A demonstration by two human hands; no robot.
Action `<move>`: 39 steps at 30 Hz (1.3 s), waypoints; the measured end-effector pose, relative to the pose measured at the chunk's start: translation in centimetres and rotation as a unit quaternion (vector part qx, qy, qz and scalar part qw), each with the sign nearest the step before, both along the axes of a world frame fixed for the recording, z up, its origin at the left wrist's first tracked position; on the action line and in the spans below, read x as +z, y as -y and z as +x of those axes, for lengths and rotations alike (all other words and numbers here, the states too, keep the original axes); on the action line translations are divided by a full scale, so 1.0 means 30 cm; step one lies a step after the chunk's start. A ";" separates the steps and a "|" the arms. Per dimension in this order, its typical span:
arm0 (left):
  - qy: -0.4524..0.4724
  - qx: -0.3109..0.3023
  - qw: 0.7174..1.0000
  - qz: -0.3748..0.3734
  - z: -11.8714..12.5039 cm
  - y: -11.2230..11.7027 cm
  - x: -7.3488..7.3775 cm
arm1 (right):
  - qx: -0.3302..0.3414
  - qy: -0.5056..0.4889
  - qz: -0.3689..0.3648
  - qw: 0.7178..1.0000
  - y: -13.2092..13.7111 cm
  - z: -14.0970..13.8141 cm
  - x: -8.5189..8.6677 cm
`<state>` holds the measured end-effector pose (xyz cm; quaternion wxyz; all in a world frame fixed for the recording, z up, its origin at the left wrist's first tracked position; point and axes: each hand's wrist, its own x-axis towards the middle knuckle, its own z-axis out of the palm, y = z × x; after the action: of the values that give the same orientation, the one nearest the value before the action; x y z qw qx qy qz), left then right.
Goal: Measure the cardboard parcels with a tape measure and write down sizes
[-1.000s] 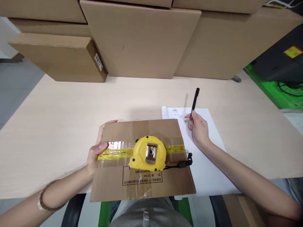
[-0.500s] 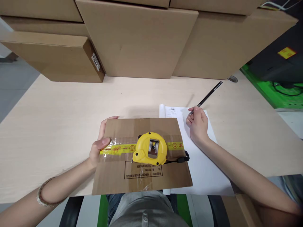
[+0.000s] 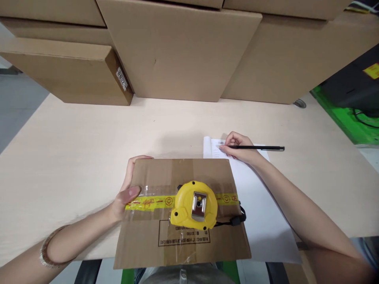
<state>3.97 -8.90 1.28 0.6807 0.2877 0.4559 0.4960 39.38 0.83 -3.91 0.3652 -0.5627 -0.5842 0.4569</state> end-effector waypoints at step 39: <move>-0.051 -0.035 0.996 0.060 -0.044 -0.044 -0.061 | 0.031 0.040 -0.014 0.999 -0.009 0.023 -0.014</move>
<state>2.65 -7.58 -0.54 0.6551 0.3681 0.4493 0.4832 40.06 1.09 -4.33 0.3194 -0.5672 -0.6092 0.4531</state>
